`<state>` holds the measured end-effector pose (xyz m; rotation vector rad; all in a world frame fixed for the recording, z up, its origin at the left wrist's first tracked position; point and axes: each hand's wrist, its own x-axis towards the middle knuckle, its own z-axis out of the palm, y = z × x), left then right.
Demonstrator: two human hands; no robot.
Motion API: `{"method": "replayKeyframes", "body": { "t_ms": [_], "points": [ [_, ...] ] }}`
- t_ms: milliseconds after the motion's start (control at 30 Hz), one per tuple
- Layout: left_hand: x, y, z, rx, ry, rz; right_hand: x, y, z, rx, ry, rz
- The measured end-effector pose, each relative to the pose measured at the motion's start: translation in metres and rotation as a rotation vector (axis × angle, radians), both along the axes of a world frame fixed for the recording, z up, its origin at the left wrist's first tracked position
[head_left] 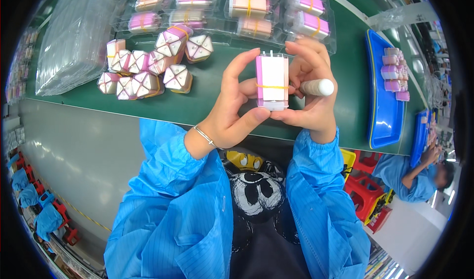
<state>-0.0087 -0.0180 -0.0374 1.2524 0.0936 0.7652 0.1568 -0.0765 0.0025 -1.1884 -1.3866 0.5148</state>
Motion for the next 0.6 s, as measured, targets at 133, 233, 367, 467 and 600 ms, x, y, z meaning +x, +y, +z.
{"method": "replayKeyframes", "body": {
  "t_ms": [133,233,367,467,600],
  "points": [
    [0.000,0.001,-0.002,0.059,0.018,0.054,0.000,-0.002,0.001,-0.033,0.094,0.030],
    [0.001,0.000,-0.004,0.102,0.016,0.119,0.002,-0.003,0.000,-0.053,0.153,0.057],
    [-0.008,0.003,-0.009,0.259,0.121,0.161,0.004,-0.003,-0.005,-0.053,0.237,0.071],
    [-0.003,0.003,-0.002,0.343,0.130,0.294,0.005,-0.004,-0.004,-0.109,0.315,0.092],
    [0.000,0.006,0.000,0.573,0.225,0.438,0.010,-0.001,0.002,-0.218,0.425,0.151]
  ]
}}
